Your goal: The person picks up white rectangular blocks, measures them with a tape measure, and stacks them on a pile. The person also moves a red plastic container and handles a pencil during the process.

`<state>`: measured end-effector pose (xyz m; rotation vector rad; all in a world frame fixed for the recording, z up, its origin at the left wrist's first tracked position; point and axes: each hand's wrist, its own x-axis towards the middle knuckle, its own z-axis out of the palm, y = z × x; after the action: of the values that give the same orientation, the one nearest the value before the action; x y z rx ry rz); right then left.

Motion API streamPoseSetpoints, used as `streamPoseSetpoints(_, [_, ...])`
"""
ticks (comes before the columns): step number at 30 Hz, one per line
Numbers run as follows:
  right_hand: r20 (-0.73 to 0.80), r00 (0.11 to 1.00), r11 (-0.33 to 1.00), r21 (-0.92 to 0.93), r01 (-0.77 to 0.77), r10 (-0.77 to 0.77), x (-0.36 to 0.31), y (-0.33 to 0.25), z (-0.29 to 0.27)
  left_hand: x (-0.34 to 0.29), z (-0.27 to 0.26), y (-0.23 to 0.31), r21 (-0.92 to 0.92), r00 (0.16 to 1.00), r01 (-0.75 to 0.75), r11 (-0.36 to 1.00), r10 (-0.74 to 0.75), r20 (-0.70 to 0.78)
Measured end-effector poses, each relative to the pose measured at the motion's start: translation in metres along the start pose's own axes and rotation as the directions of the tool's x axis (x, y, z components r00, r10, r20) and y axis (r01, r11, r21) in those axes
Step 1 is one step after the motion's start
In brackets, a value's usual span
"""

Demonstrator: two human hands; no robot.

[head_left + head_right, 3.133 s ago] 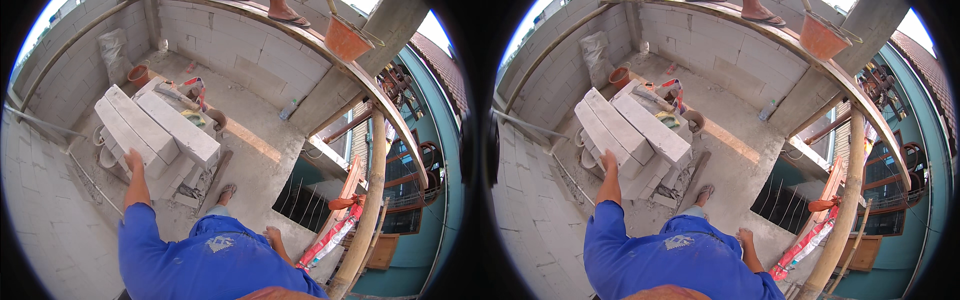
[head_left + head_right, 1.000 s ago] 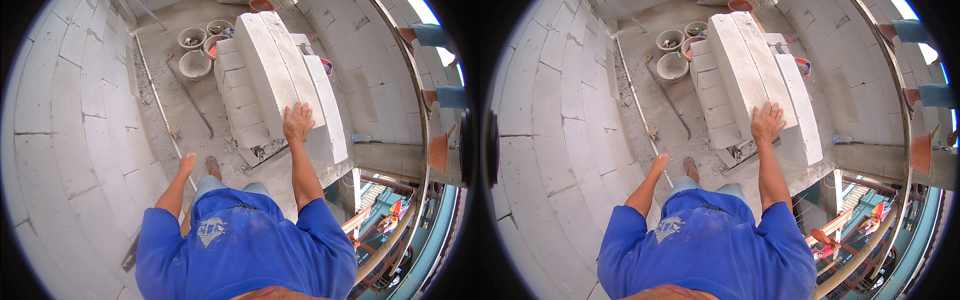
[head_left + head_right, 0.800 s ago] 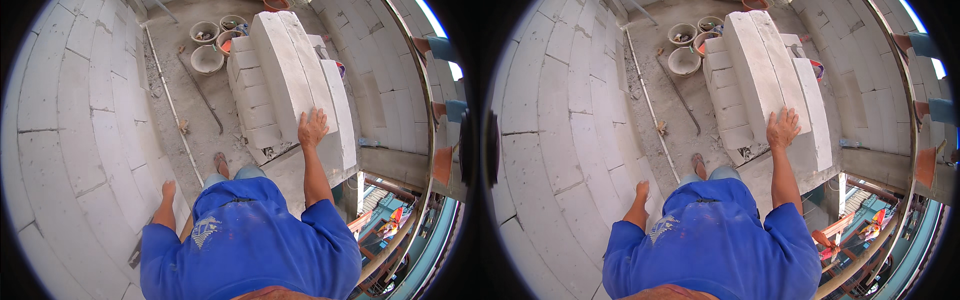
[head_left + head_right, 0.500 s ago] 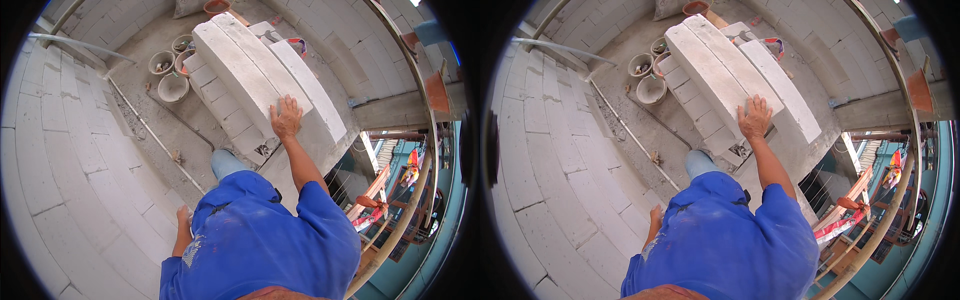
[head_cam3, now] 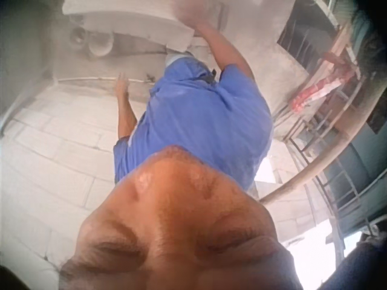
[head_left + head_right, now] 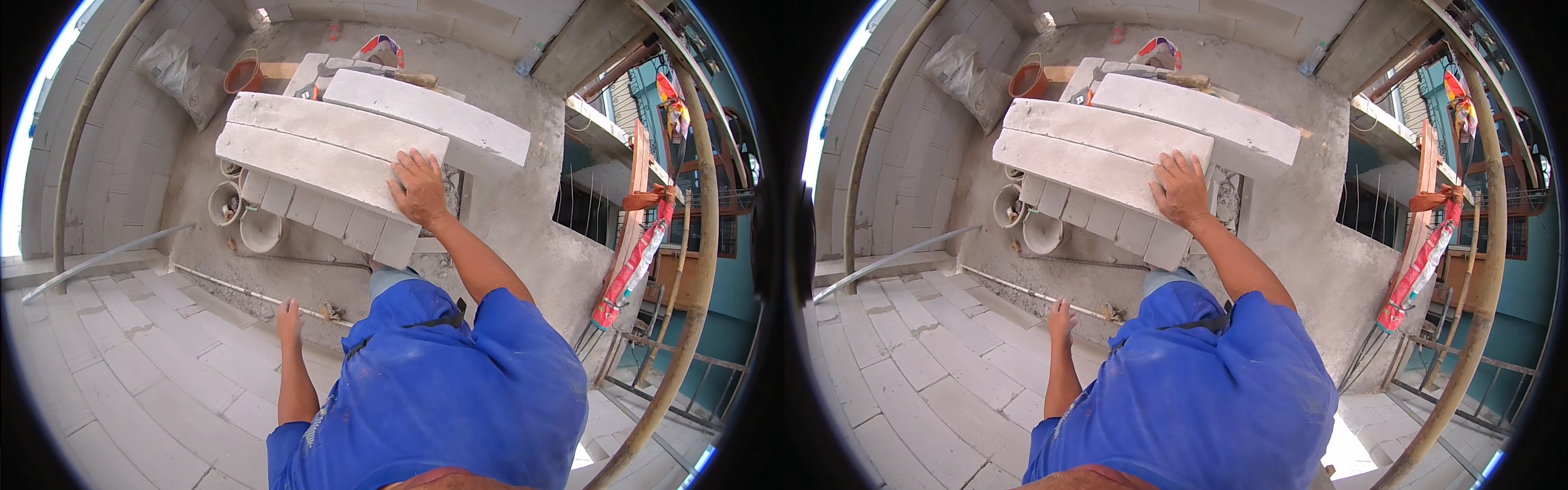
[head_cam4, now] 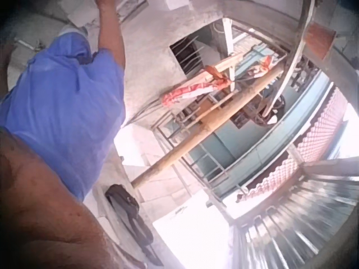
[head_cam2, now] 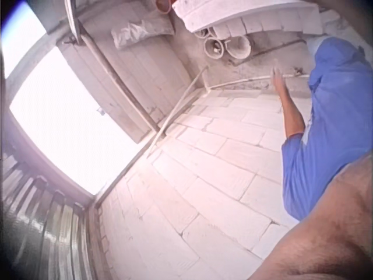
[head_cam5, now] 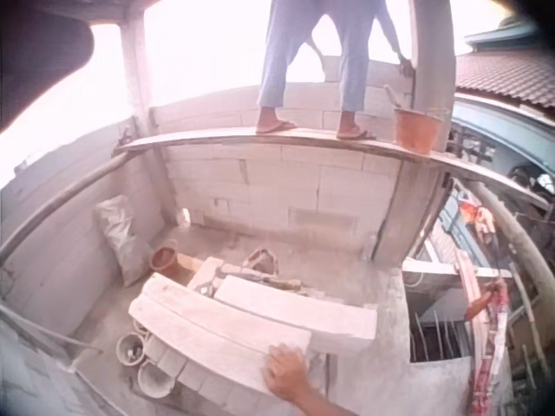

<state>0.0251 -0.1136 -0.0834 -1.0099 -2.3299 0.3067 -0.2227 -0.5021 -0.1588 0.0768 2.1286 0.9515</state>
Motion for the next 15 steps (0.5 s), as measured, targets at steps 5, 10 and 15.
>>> streamPoseSetpoints(5, [0.023,1.000,1.000,0.003,-0.020,0.020,0.007,-0.004,-0.007,0.029,0.009,0.013,0.112,0.994,0.005,0.994,-0.017,0.111])
streamPoseSetpoints(10, [0.061,0.997,0.999,0.002,-0.053,0.053,0.007,-0.004,-0.009,0.028,-0.005,-0.009,0.253,0.966,0.161,0.954,-0.205,0.157])
streamPoseSetpoints(15, [0.078,0.995,0.998,0.021,-0.065,0.063,0.013,-0.006,-0.011,0.049,-0.025,-0.014,0.332,0.997,-0.017,0.943,-0.011,0.082])
